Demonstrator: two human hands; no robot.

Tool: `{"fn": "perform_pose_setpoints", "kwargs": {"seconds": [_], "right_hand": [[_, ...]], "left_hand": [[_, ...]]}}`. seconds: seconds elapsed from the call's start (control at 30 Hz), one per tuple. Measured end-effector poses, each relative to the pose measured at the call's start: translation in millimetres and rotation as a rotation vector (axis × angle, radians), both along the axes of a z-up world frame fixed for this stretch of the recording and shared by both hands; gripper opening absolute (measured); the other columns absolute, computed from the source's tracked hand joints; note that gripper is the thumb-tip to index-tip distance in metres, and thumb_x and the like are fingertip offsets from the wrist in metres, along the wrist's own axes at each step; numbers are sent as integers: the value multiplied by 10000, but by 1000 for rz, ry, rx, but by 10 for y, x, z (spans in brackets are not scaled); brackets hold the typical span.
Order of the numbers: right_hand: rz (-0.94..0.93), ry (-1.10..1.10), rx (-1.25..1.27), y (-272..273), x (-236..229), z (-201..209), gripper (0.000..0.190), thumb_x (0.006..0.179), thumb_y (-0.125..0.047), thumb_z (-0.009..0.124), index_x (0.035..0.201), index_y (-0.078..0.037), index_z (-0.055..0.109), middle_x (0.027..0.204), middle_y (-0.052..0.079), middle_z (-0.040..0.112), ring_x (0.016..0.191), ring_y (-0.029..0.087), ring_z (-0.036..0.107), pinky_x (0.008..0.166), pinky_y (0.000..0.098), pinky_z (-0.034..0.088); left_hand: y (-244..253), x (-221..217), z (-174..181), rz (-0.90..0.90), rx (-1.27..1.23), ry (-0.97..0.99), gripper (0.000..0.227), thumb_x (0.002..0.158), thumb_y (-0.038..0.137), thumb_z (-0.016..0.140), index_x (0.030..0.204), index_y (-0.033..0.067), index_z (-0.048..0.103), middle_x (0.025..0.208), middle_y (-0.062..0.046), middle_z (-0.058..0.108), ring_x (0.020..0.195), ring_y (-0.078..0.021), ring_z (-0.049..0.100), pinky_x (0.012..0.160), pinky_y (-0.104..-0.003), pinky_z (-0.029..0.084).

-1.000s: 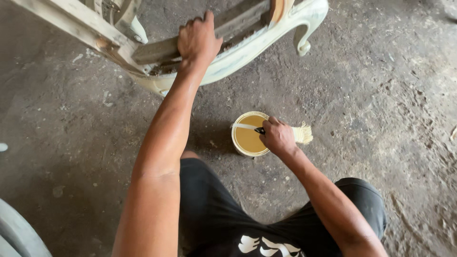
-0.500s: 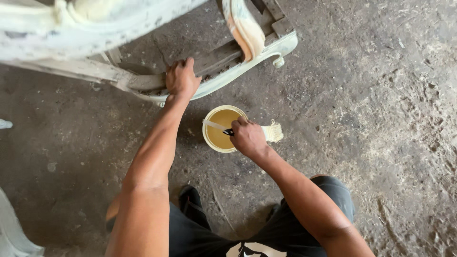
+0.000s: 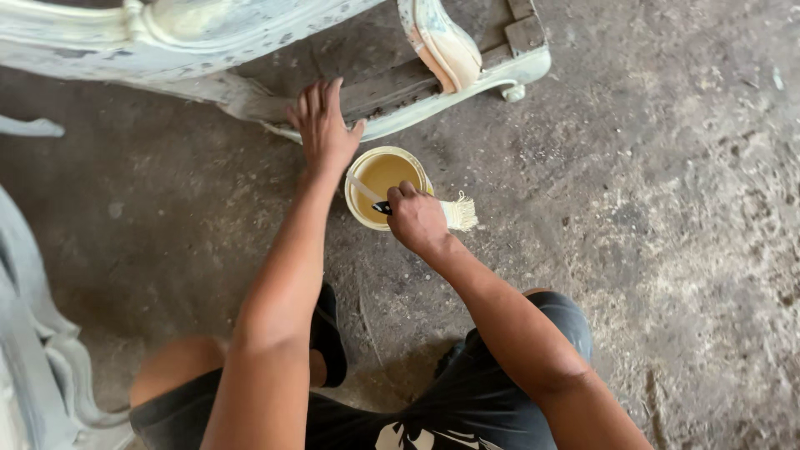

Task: The person paints the legs and frame of a white wooden chair with a yellowish liquid using a paintbrush. They repeatedly dip the brush into a container and apply the finish to the ornate carvings and legs of the chair.

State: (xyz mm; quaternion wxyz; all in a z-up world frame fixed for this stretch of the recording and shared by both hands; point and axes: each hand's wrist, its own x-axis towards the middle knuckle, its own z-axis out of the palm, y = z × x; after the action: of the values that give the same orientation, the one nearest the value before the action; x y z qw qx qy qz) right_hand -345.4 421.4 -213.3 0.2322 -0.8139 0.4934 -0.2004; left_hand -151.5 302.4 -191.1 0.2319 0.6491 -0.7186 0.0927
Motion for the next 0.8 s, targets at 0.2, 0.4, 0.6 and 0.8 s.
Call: {"fn": "perform_pose_setpoints", "kwargs": {"seconds": [0.2,0.4,0.6,0.8], "right_hand": [[-9,-43,-58,-72,71,-108,157,797,-75,694,940,-53,632,929,162,663,821,372,702,723,485,574],[3,5,11,-68,61,-81,203,794,-101,708,976,-30,651,956,178,676,852,364,711,742,477,585],[95,210,60,-2,-353,189,232,931,21,540,1107,-33,681,1048,141,677,978,302,663,895,416,580],[-240,657,245,139,-699,730,381,1062,-461,511,1162,-131,672,1126,194,620,957,311,625,836,447,564]], "left_hand": [[1032,-121,-317,611,185,591,672,735,349,939,1088,-79,561,975,-247,666,867,-359,648,779,-477,532],[1011,-223,-909,558,571,1415,235,818,163,775,691,4,657,560,-74,605,450,-195,569,424,-380,378],[1058,-38,-1046,524,757,1983,126,924,117,572,856,21,617,734,-92,669,640,-227,703,600,-433,606],[1012,120,-991,296,821,1952,85,950,104,578,892,43,574,739,-55,625,650,-225,699,590,-458,583]]}}
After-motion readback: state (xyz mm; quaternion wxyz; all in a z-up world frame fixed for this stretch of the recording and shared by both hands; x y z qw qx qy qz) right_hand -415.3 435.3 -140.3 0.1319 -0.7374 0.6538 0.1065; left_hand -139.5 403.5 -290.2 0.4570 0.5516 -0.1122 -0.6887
